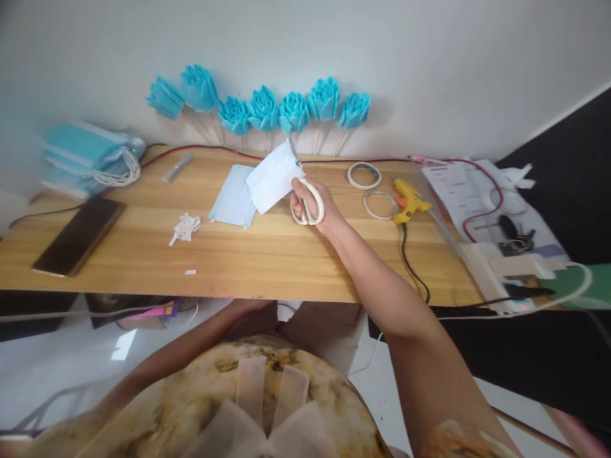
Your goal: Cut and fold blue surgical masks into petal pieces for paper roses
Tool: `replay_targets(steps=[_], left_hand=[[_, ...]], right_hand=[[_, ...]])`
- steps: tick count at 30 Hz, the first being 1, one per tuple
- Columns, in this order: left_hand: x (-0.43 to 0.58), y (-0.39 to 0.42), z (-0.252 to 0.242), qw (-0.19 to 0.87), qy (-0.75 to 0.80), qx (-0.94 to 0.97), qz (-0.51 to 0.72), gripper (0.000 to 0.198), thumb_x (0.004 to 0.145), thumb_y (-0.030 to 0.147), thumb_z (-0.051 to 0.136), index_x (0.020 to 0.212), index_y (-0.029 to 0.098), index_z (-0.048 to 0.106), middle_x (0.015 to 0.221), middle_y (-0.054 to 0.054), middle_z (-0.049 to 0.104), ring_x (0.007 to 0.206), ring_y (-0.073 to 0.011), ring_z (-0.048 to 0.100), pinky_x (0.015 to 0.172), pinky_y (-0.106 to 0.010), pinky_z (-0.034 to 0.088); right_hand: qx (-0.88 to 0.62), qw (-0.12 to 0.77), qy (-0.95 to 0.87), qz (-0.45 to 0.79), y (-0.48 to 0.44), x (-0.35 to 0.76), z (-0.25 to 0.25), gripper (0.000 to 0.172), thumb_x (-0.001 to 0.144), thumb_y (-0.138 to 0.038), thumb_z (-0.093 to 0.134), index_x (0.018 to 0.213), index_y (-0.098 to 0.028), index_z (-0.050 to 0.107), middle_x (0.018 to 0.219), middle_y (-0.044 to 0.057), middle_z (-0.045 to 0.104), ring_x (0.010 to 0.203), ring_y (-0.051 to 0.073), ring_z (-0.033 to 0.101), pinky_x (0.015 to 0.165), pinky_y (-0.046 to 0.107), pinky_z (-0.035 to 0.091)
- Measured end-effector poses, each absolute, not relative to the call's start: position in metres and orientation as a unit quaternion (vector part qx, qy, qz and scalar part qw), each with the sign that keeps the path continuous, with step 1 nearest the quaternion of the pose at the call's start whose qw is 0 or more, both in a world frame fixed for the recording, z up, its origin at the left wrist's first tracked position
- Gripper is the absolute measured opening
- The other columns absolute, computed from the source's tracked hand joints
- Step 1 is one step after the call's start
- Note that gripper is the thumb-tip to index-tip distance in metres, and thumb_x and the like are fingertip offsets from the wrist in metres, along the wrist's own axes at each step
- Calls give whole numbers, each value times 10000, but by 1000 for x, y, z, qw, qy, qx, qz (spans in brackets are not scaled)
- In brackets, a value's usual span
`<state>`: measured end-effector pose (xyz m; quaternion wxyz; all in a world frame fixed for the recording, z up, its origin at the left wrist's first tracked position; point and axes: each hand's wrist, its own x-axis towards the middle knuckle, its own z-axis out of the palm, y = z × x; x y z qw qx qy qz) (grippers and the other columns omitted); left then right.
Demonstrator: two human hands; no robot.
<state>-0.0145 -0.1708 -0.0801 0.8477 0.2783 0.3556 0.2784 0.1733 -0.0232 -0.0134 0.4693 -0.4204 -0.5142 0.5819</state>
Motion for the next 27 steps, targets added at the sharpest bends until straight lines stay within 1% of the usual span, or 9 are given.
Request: replay_targets(steps=[1, 3, 6, 7, 10, 13, 16, 23, 27], left_hand=[[-24, -176, -80, 838, 356, 321, 259, 240, 952, 343, 645, 929, 139, 769, 1134, -47, 791, 995, -114, 733, 997, -224, 541], [-50, -192, -72, 807, 320, 464, 176, 240, 939, 278, 616, 1046, 165, 798, 1211, -20, 796, 1095, -97, 729, 1029, -162, 487], [-96, -219, -43, 710, 301, 624, 127, 325, 1047, 307, 501, 1208, 229, 774, 1224, -44, 795, 1138, -201, 754, 1020, -321, 581], [-110, -227, -32, 669, 346, 633, 177, 367, 1073, 339, 447, 1176, 224, 780, 1170, -65, 810, 1078, -220, 778, 957, -344, 622], [-139, -242, -7, 515, 396, 708, 279, 392, 1087, 277, 398, 1264, 259, 748, 1271, -79, 777, 1200, -238, 740, 1006, -387, 620], [-149, -244, -11, 282, 429, 800, 311, 395, 1039, 214, 525, 1410, 248, 654, 1432, -102, 687, 1392, -267, 614, 1181, -495, 504], [-152, -234, -33, 124, 470, 829, 276, 473, 1004, 189, 591, 1478, 195, 581, 1478, -146, 645, 1443, -302, 561, 1218, -566, 447], [-160, -167, -36, 97, 492, 819, 278, 357, 1048, 267, 518, 1347, 139, 666, 1422, -160, 684, 1377, -277, 625, 1170, -498, 503], [-160, -137, -19, 67, 527, 788, 311, 283, 1033, 263, 517, 1209, 212, 733, 1183, -86, 803, 1106, -242, 756, 1120, -494, 502]], right_hand=[[-422, 466, -514, 584, -23, 173, -14, 617, 755, -782, 752, 718, -214, 512, 515, -46, 503, 395, 70, 434, 321, 217, 320], [-428, 464, -509, 584, -22, 173, -16, 624, 743, -795, 751, 727, -219, 512, 527, -40, 511, 405, 75, 434, 329, 230, 320], [-444, 460, -500, 584, -21, 172, -18, 612, 764, -803, 722, 762, -233, 500, 556, -40, 510, 423, 86, 440, 346, 250, 315], [-449, 457, -498, 585, -20, 171, -19, 609, 776, -808, 707, 765, -236, 496, 560, -41, 505, 426, 88, 440, 352, 253, 312], [-455, 456, -485, 591, -18, 170, -22, 625, 752, -816, 720, 736, -229, 504, 564, -42, 504, 433, 77, 422, 369, 250, 303], [-454, 461, -471, 600, -17, 171, -25, 651, 686, -814, 774, 682, -212, 525, 556, -45, 505, 432, 60, 402, 379, 238, 298], [-451, 462, -468, 604, -18, 172, -26, 644, 686, -802, 785, 667, -207, 538, 555, -44, 506, 426, 58, 402, 376, 236, 286], [-451, 465, -469, 601, -20, 174, -26, 611, 710, -782, 786, 695, -220, 547, 550, -28, 515, 429, 78, 384, 389, 277, 272], [-443, 460, -464, 613, -23, 176, -25, 585, 719, -742, 810, 694, -201, 589, 526, -14, 517, 427, 88, 424, 396, 294, 255]])
